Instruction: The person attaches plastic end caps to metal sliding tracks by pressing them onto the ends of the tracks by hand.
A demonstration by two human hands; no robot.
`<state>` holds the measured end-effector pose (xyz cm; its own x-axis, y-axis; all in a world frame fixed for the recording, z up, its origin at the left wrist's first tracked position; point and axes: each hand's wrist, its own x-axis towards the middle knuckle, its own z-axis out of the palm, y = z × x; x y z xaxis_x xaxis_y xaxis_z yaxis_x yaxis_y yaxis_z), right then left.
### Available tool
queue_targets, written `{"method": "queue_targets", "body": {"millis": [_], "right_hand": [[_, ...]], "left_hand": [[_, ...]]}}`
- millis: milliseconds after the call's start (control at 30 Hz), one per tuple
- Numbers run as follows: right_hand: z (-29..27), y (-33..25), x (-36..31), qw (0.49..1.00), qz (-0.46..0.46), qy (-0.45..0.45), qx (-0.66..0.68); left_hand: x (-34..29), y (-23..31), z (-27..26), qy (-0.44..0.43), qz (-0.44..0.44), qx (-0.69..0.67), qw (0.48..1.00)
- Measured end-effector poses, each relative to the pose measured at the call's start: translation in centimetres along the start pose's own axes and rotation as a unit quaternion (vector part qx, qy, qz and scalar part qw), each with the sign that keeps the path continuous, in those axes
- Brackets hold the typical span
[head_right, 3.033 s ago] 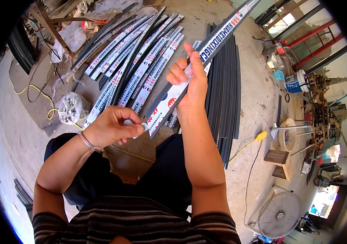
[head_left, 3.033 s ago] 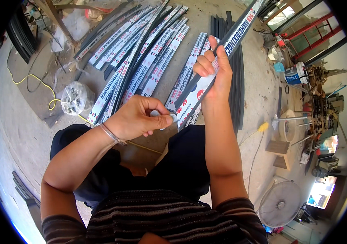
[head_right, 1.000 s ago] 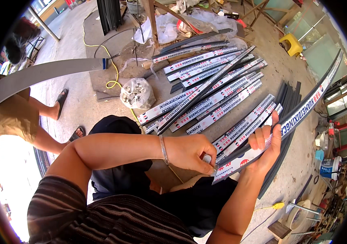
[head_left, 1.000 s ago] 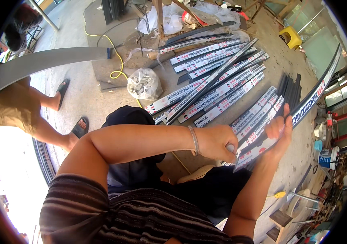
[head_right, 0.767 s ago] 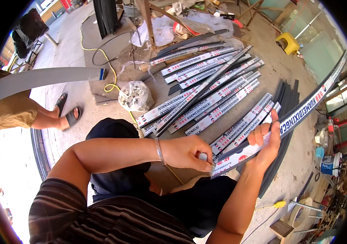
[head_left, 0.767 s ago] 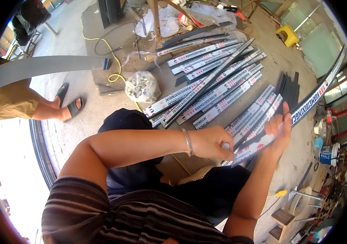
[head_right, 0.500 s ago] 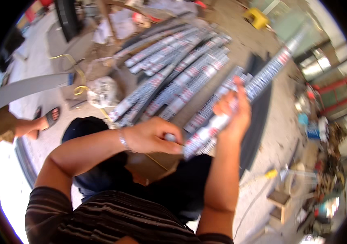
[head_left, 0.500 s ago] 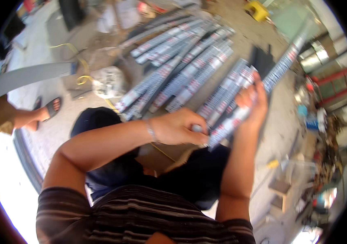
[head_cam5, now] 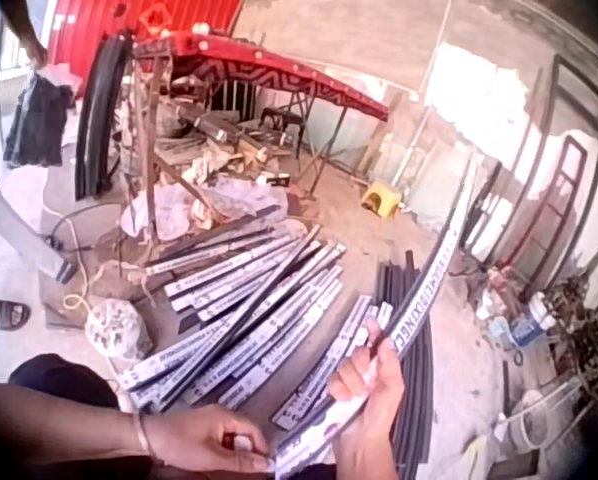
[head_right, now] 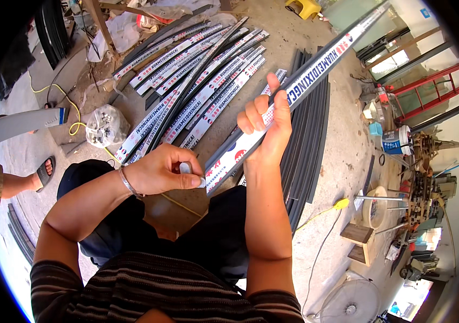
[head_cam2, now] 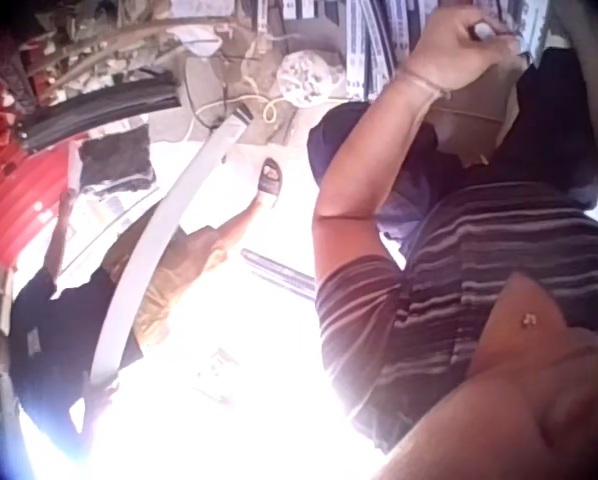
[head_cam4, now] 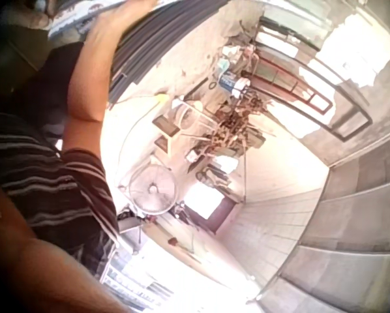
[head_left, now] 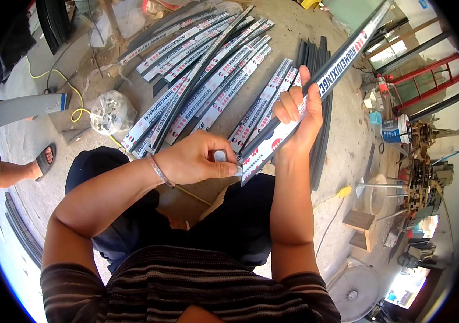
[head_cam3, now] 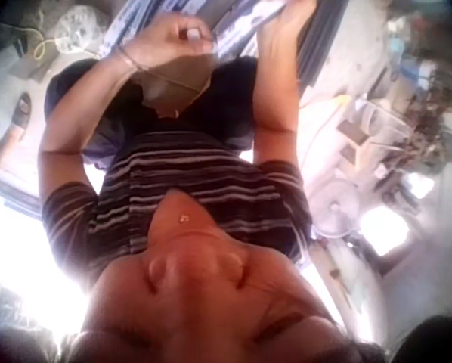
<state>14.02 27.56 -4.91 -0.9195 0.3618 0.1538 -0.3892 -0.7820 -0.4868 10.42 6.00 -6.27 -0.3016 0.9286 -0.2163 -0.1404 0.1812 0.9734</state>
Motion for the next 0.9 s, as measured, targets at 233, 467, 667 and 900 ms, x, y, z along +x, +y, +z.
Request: {"method": "queue_targets", "body": {"millis": [233, 467, 667, 900], "right_hand": [[1.0, -1.0, -0.3, 0.997, -0.043, -0.065, 0.010], [1.3, -0.3, -0.6, 0.999, 0.000, -0.031, -0.043], [0.6, -0.4, -1.1, 0.998, 0.008, -0.055, -0.026], [1.5, 0.4, -1.3, 0.996, -0.064, 0.005, -0.069]], "left_hand": [[0.3, -0.4, 0.4, 0.037, 0.013, -0.020, 0.999], [0.0, -0.1, 0.4, 0.019, 0.015, 0.003, 1.000], [-0.4, -0.5, 1.0, 0.021, 0.042, 0.048, 0.998], [-0.7, -1.9, 1.2, 0.073, 0.059, 0.033, 0.995]]}}
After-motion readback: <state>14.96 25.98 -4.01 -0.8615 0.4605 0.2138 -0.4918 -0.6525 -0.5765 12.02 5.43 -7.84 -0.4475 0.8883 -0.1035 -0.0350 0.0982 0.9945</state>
